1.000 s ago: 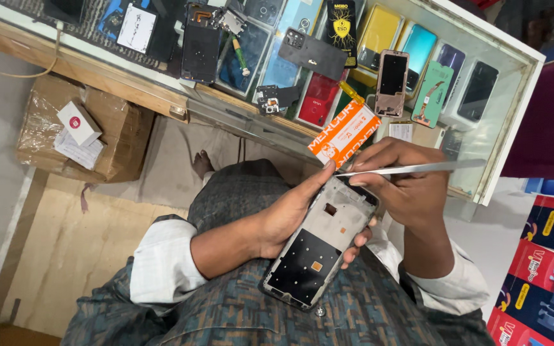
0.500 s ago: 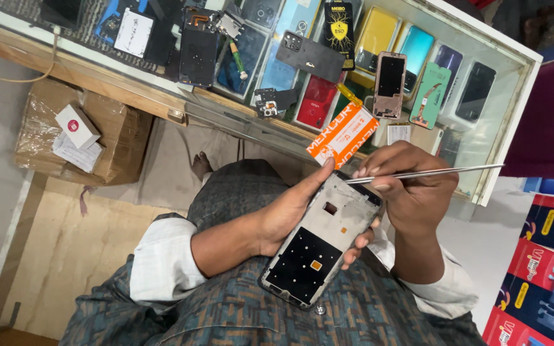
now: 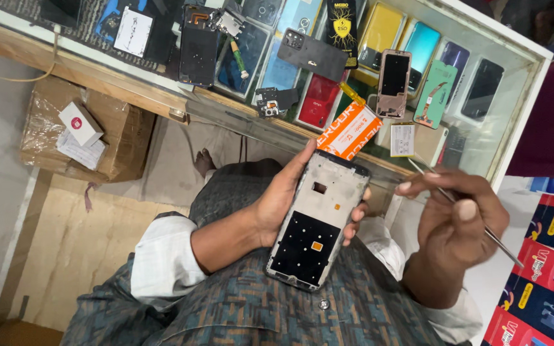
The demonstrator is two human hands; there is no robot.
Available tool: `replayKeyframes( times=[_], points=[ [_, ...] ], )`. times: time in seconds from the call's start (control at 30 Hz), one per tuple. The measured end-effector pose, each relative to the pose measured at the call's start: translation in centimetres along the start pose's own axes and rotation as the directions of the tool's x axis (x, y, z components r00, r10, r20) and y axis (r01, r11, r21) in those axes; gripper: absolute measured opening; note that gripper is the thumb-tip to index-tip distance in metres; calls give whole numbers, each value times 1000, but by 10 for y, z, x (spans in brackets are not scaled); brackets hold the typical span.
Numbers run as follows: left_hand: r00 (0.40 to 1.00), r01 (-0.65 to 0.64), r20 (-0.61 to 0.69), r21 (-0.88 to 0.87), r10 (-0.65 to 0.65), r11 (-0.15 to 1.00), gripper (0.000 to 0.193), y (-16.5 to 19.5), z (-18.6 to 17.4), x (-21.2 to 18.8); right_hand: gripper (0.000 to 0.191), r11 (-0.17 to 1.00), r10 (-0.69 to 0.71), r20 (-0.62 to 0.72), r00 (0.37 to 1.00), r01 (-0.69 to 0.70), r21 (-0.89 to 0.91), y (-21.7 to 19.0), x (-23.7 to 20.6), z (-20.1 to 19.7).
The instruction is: The person uses a screwdriver and a metal prying tool to remove screws and pry open the back cover of a smartphone. The device is held in the left hand while the right hand manipulates the tools to separate the casing.
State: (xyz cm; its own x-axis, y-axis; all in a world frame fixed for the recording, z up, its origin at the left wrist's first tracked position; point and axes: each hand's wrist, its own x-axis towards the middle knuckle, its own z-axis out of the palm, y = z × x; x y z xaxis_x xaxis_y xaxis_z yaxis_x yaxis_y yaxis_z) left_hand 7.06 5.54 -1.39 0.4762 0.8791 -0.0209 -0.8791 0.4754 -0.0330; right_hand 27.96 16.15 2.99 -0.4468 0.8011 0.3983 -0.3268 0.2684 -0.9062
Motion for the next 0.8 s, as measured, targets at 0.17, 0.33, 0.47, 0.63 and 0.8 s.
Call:
replayKeyframes(
  times=[0.17,0.33,0.47,0.63,0.8],
  points=[
    [997,36,63,-44,-33,998,100,-1,0,6,31,988,-100,-11,995,98,-119,-10,1,12],
    [996,58,69,-39,-56,998,98,-5,1,9,20,883,-137,244,960,230,-410,-16,14,12],
    [996,85,6,15,-85,996,95,-6,2,9,20,828,-126,301,945,267,-493,-12,25,13],
    [996,83,-38,75,-80,994,92,-7,7,5,16,857,-62,324,944,216,-468,-18,34,20],
    [995,79,-69,127,-71,989,92,-5,11,1,24,836,-28,450,892,268,-479,-33,50,31]
  ],
)
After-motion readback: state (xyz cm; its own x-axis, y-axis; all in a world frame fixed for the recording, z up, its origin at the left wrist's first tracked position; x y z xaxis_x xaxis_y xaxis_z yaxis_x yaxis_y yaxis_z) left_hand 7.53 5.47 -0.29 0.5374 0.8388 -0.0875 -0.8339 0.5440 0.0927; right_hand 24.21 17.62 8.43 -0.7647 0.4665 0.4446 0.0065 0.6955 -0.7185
